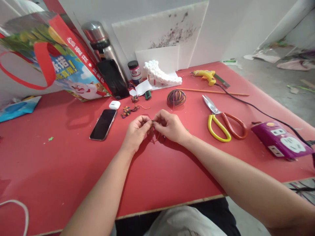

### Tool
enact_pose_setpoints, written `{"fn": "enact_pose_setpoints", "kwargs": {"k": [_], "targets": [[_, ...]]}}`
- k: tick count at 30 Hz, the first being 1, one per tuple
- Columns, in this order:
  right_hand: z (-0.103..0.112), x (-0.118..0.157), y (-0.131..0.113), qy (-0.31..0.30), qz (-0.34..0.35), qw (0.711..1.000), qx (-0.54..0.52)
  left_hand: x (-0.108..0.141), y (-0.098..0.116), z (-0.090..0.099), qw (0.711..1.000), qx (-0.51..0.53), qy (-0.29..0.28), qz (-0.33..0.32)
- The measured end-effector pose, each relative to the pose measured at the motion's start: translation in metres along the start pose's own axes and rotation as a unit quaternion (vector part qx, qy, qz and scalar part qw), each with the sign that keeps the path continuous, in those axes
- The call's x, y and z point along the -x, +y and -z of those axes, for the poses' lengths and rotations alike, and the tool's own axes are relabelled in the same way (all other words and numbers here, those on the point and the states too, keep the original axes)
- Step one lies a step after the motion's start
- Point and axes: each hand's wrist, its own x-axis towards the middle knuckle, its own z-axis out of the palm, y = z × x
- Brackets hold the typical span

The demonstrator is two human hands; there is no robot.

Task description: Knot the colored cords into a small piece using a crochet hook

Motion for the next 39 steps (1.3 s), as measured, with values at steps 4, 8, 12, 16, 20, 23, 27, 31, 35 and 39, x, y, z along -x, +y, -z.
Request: {"fn": "enact_pose_setpoints", "kwargs": {"k": [4, 8, 12, 16, 20, 23, 27, 31, 35, 39], "targets": [[0.001, -0.004, 0.0, -0.042, -0.069, 0.99, -0.116, 0.0, 0.001, 0.001, 1.0, 0.029, -0.003, 0.011], [0.001, -0.003, -0.002, -0.053, -0.091, 0.983, -0.153, -0.001, 0.0, 0.002, 1.0, 0.026, -0.013, 0.011], [0.001, -0.001, -0.002, -0.046, -0.102, 0.985, -0.13, -0.001, -0.001, 0.003, 1.0, 0.0, -0.007, 0.002], [0.002, 0.0, 0.001, -0.039, -0.105, 0.988, -0.105, -0.002, 0.0, 0.003, 1.0, -0.018, -0.005, 0.008], [0.005, -0.001, -0.001, -0.05, -0.108, 0.986, -0.115, -0.002, -0.001, 0.002, 1.0, -0.024, -0.01, -0.002], [0.007, -0.001, -0.004, -0.058, -0.119, 0.983, -0.129, -0.002, 0.0, 0.002, 1.0, -0.022, -0.02, -0.006], [0.008, 0.0, -0.005, -0.076, -0.129, 0.979, -0.141, -0.002, 0.0, 0.002, 0.999, -0.026, -0.038, -0.001], [0.01, 0.002, -0.006, -0.087, -0.116, 0.98, -0.133, -0.001, 0.0, 0.005, 0.998, -0.048, -0.05, 0.012], [0.011, 0.005, -0.009, -0.094, -0.129, 0.978, -0.135, -0.001, 0.0, 0.008, 0.996, -0.047, -0.076, 0.014], [0.012, 0.005, -0.012, -0.113, -0.139, 0.975, -0.128, -0.002, 0.001, 0.011, 0.993, -0.052, -0.103, 0.015]]}}
